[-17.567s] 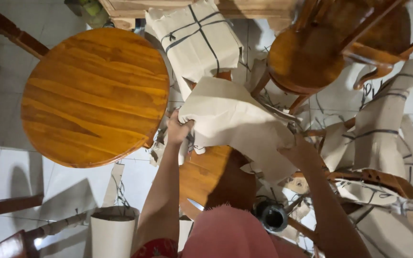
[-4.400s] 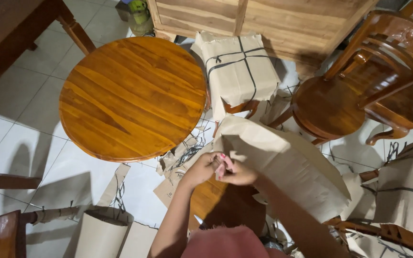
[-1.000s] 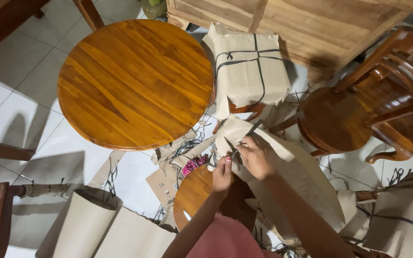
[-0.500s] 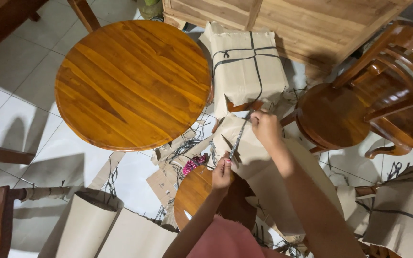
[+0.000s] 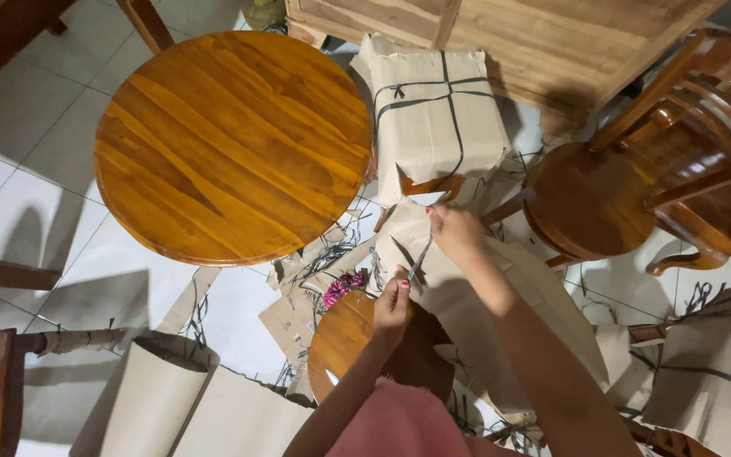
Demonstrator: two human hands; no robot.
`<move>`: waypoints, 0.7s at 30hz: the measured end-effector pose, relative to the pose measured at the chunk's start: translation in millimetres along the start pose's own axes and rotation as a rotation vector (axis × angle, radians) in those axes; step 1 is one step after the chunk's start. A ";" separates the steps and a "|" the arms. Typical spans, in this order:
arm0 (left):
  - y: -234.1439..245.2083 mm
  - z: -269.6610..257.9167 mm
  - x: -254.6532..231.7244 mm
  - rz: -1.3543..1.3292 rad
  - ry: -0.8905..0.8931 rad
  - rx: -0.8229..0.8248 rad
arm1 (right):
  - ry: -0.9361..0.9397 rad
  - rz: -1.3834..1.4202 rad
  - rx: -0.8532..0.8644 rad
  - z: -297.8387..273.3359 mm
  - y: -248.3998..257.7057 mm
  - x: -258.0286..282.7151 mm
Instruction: Wrapping wooden chair components with protective paper and cutting the paper to size using scissors.
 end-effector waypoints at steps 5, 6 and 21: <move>-0.9 -2.1 19.8 0.005 -0.018 0.061 | -0.014 0.171 -0.147 56.7 -31.8 -45.2; 0.6 -0.5 13.5 0.042 -0.031 0.077 | 0.016 0.220 -0.207 63.8 -31.8 -47.7; 8.4 0.8 25.4 0.121 0.028 0.050 | 0.204 -0.193 -0.134 8.7 -25.2 -0.6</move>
Point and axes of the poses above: each hand's wrist, its own z-axis towards the middle knuckle, its own y-axis out of the back of the hand, x = y × z, the point moved 5 cm from there along z, towards the middle knuckle
